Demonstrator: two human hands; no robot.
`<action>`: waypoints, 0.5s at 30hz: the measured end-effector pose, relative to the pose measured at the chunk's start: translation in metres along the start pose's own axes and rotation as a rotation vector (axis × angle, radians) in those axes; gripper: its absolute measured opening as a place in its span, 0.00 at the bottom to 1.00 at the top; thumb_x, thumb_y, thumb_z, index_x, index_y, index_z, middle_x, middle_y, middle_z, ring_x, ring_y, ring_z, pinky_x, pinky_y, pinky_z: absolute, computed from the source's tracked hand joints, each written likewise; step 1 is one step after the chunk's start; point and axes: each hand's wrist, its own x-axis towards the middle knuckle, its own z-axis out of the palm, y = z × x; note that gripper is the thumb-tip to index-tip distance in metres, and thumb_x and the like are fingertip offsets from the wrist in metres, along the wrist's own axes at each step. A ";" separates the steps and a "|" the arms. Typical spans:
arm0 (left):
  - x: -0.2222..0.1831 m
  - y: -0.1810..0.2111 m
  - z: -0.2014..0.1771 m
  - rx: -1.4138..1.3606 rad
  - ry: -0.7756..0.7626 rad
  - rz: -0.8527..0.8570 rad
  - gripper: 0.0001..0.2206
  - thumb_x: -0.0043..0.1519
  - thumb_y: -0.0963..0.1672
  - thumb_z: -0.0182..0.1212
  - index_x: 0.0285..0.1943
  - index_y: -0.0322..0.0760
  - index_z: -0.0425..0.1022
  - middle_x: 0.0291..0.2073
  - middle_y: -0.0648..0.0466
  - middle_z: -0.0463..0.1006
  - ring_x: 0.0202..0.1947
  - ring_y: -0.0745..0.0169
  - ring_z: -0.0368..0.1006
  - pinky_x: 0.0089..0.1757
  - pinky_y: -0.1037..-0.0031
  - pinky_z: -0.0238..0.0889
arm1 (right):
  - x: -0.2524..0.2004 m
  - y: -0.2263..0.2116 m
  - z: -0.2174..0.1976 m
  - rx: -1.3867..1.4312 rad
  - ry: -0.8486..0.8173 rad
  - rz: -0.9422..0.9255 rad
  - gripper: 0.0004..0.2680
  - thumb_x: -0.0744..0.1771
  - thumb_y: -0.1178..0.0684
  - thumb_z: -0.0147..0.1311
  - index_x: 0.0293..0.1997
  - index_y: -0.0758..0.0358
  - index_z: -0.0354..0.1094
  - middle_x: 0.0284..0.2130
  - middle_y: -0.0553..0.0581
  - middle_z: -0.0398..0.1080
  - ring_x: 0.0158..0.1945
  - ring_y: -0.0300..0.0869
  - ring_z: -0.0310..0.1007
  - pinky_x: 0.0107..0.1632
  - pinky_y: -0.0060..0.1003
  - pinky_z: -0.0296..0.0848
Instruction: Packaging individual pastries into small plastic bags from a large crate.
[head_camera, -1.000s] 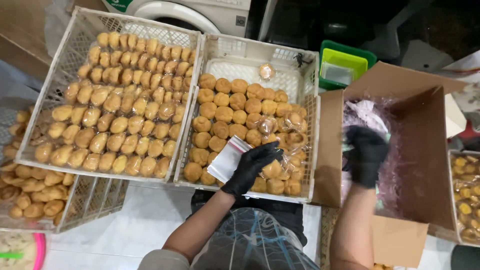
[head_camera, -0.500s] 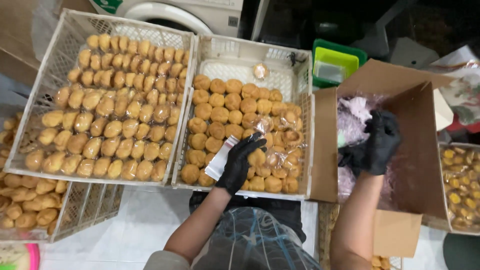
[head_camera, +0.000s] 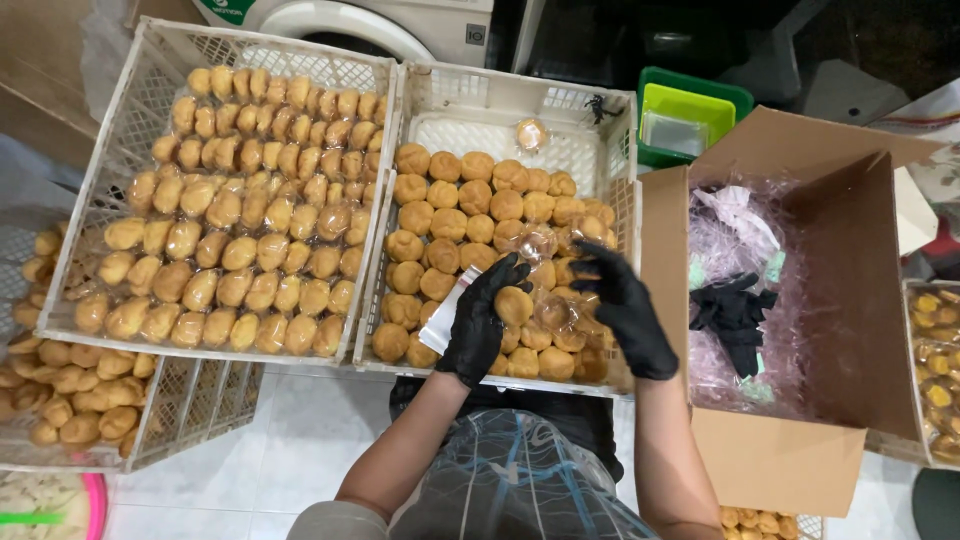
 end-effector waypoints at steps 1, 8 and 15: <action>-0.001 -0.002 0.003 -0.044 0.020 0.019 0.41 0.41 0.32 0.66 0.72 0.30 0.66 0.59 0.41 0.76 0.55 0.51 0.76 0.54 0.62 0.71 | -0.003 0.002 0.010 -0.065 0.057 0.090 0.27 0.60 0.44 0.60 0.64 0.60 0.59 0.58 0.57 0.65 0.55 0.43 0.73 0.55 0.38 0.73; 0.004 0.005 0.004 0.146 0.006 0.071 0.21 0.51 0.36 0.67 0.57 0.32 0.80 0.50 0.45 0.81 0.53 0.51 0.77 0.55 0.61 0.69 | -0.006 0.031 0.034 -0.070 0.248 0.213 0.12 0.57 0.68 0.71 0.34 0.65 0.70 0.30 0.53 0.77 0.34 0.37 0.79 0.41 0.32 0.80; 0.011 0.049 -0.005 -0.292 -0.007 -0.206 0.21 0.48 0.33 0.65 0.52 0.31 0.78 0.34 0.46 0.81 0.32 0.60 0.79 0.40 0.72 0.75 | 0.002 -0.009 0.042 -0.052 0.067 0.098 0.15 0.66 0.65 0.57 0.60 0.71 0.67 0.33 0.59 0.71 0.35 0.41 0.74 0.43 0.36 0.76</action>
